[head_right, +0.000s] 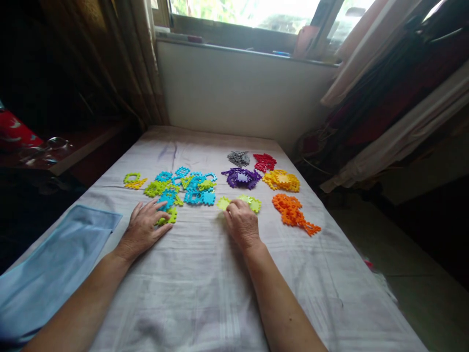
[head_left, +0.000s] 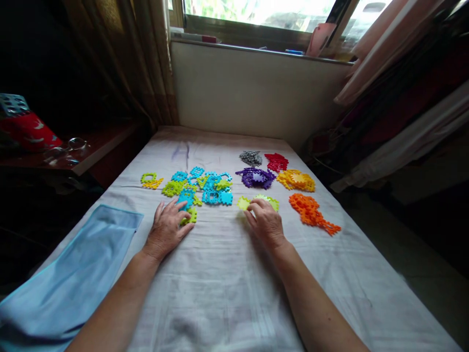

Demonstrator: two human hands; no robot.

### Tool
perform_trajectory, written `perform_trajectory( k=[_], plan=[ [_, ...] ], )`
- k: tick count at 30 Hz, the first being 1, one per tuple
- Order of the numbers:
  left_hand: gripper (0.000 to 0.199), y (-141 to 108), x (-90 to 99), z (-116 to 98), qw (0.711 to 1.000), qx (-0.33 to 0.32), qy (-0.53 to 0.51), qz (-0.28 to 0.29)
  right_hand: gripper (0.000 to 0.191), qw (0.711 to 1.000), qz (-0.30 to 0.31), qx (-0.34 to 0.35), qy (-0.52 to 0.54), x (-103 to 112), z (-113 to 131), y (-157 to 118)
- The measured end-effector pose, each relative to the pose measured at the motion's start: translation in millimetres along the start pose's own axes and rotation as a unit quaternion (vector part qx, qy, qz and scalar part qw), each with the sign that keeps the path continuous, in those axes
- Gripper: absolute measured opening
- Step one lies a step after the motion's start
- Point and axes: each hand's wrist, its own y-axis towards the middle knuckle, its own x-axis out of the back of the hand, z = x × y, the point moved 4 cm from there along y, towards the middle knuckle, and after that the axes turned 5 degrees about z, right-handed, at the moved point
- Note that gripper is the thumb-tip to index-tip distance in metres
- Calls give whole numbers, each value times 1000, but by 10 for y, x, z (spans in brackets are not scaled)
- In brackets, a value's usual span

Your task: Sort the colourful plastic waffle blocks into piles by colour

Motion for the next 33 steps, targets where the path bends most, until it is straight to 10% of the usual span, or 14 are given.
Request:
perform_trajectory(
  k=[11, 20, 27, 33],
  plan=[
    [14, -4, -34, -85, 999, -23, -24, -18, 18, 997, -64, -31, -1, -15, -338, -82],
    [23, 9, -189, -567, 988, -122, -83, 35, 17, 987, 11, 92, 130, -102, 197, -129],
    [34, -29, 109, 60, 998, 15, -24, -61, 50, 976, 111, 133, 133, -238, 662, -124],
    [60, -163, 114, 510, 990, 128, 51, 20, 38, 978, 106, 130, 126, -246, 655, -99]
  ],
)
